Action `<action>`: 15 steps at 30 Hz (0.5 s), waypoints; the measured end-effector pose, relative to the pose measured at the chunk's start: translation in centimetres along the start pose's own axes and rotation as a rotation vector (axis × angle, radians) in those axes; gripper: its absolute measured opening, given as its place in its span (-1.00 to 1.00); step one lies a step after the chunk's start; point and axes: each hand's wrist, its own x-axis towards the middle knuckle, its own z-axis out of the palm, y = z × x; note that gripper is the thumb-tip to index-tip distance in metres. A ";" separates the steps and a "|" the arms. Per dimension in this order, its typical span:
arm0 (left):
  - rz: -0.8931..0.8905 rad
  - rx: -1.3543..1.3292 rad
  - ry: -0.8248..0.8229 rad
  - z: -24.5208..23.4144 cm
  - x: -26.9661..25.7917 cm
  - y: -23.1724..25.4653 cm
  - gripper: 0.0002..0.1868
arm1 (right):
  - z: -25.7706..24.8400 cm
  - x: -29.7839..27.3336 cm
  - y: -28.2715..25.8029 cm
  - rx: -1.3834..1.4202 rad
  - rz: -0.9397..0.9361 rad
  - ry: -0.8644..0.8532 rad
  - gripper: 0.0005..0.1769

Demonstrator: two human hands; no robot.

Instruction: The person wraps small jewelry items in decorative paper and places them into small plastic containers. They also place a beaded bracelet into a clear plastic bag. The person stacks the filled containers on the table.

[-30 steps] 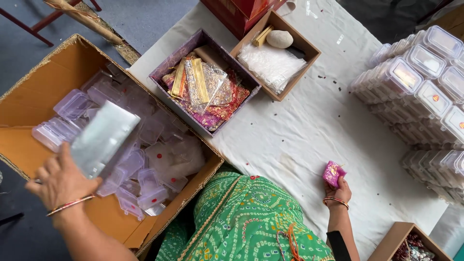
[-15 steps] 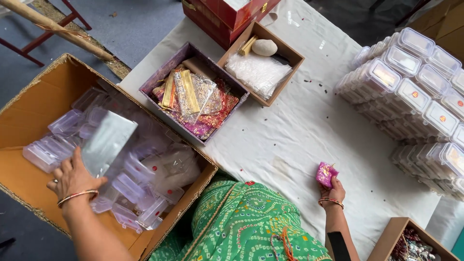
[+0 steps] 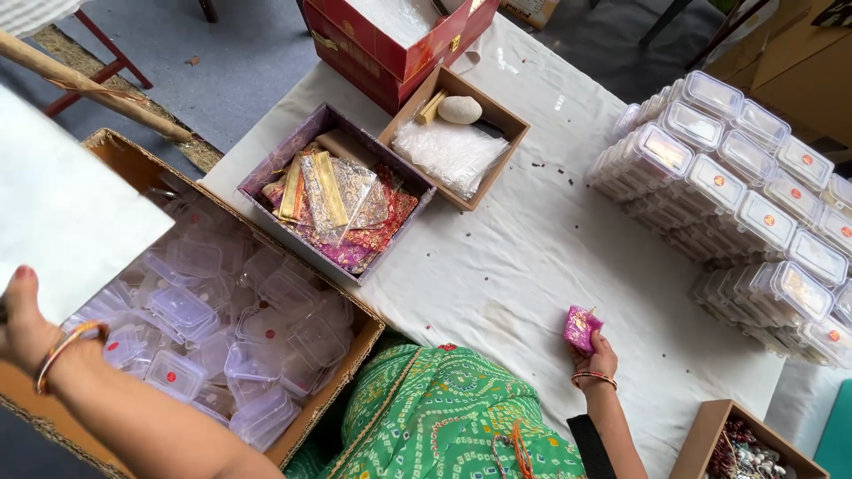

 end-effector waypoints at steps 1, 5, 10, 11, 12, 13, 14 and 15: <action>0.000 -0.003 -0.001 1.1 1.6 -2.2 -0.47 | -0.4 0.3 0.2 0.001 -0.003 0.000 -0.73; 0.619 0.736 -0.247 10.7 2.9 -4.0 0.00 | -0.3 0.4 0.3 0.014 -0.019 -0.027 -0.72; 1.001 1.364 -0.461 21.4 2.5 -5.9 0.02 | -0.7 0.0 0.6 0.058 -0.039 -0.039 -0.73; 0.847 1.365 -0.603 23.1 2.3 -6.6 0.10 | -0.6 -0.1 0.5 0.064 -0.036 -0.034 -0.73; 0.692 1.360 -0.740 24.7 2.3 -7.1 0.19 | -0.5 -0.4 0.6 0.073 -0.031 -0.027 -0.74; 0.698 1.359 -0.741 25.3 2.4 -8.5 0.19 | -0.3 -0.5 0.5 0.078 -0.032 -0.027 -0.74; 0.608 1.425 -0.811 26.0 2.5 -9.9 0.23 | -0.2 -0.6 0.5 0.073 -0.031 -0.023 -0.73; 0.516 1.489 -0.879 26.7 2.7 -11.4 0.28 | 0.0 -0.7 0.4 0.069 -0.030 -0.020 -0.73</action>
